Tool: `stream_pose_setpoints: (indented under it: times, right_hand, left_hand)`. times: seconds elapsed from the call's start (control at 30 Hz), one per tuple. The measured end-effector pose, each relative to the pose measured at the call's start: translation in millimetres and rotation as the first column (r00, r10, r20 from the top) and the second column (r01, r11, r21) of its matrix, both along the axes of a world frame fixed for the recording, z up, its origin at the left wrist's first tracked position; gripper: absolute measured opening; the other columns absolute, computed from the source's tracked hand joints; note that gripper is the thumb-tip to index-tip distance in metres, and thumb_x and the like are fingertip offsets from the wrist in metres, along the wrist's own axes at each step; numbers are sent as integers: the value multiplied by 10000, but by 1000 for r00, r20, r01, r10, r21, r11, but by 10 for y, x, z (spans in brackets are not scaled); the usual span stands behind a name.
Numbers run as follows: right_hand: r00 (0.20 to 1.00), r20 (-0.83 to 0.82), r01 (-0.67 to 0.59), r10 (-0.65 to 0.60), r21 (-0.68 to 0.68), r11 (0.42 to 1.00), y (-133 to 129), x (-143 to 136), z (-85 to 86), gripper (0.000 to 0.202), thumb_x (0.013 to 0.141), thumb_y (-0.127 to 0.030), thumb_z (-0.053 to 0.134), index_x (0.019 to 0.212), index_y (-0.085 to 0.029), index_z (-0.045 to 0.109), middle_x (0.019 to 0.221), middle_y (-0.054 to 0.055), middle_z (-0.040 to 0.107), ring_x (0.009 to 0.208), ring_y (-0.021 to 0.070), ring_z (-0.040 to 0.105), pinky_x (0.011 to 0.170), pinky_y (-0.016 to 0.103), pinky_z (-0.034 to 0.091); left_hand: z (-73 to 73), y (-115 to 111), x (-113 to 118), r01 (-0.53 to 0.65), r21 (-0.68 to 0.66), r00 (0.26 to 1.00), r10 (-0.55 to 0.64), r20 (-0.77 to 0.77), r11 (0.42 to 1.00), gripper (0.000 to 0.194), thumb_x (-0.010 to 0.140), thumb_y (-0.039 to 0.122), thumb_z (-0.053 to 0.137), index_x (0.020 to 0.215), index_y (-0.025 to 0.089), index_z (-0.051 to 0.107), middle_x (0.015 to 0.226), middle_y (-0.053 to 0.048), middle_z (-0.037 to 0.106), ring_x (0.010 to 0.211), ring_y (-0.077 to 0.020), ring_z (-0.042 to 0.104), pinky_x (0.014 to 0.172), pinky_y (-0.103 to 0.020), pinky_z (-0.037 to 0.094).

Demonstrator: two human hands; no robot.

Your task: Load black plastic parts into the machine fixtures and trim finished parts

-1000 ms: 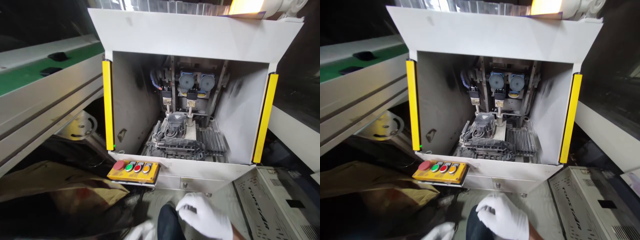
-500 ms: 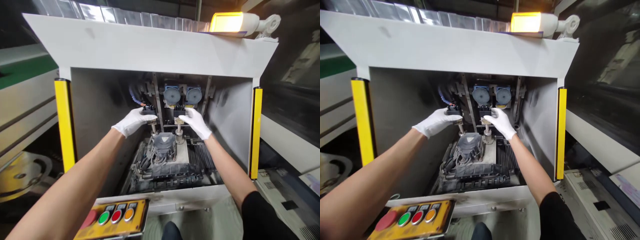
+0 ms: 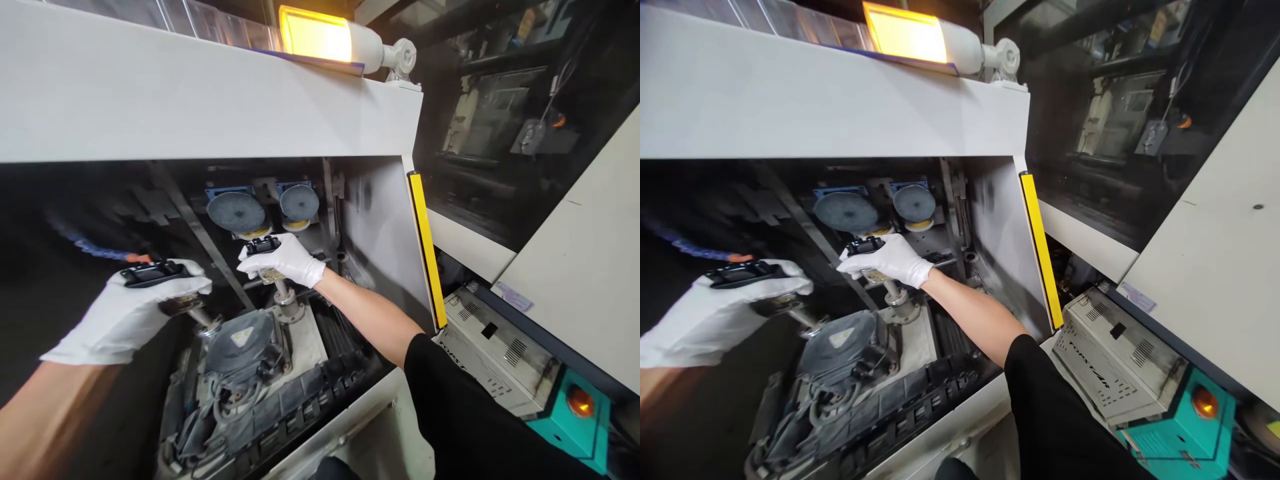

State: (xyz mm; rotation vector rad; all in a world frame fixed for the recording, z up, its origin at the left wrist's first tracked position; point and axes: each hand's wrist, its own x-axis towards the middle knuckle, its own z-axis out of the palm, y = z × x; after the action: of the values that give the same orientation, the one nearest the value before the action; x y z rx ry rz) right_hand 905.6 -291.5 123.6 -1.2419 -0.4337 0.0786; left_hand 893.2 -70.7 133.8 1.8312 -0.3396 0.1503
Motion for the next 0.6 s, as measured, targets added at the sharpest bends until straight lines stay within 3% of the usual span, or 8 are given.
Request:
stream_pose_setpoints:
  times: [0.1,0.23,0.37,0.47,0.6]
  right_hand:
    - [999,0,-45,45,-8,999,6,-16,31,451,352,-241,1034,633,-144,696,574,-48,658,531,97,571,570,247,499]
    - [1000,-4,1,0,48,999,10,-28,27,433,400,-269,1035,645,-146,699,573,-48,657,538,91,562,569,239,483]
    - [999,13,-37,37,-5,999,-7,-24,33,435,386,-241,1035,650,-140,705,597,-44,660,571,99,568,597,246,504]
    - [1000,12,-2,2,-11,1000,-11,-25,44,436,395,-274,1024,671,-145,710,610,-41,669,585,104,579,619,251,517]
    - [998,24,63,-62,-41,997,8,-50,32,382,439,-295,971,680,-150,713,614,-29,678,581,112,607,621,250,513]
  left_hand:
    - [45,-50,-84,-22,-75,996,16,-88,997,135,544,340,867,586,285,751,696,58,731,711,-193,623,693,-359,518]
    - [34,-84,-107,-34,-167,999,36,8,985,103,608,283,827,580,277,728,673,75,696,689,-165,607,667,-319,537]
    - [149,-73,-66,-46,-51,999,45,-24,998,158,551,332,886,629,279,760,704,49,729,667,-204,629,603,-349,535]
    - [264,-64,-46,-6,18,998,7,-68,1000,249,543,372,933,689,250,772,679,27,709,587,-177,577,519,-312,467]
    - [261,-100,-120,17,-145,998,-24,-51,989,313,541,315,959,709,197,723,609,40,635,555,-128,521,518,-271,421]
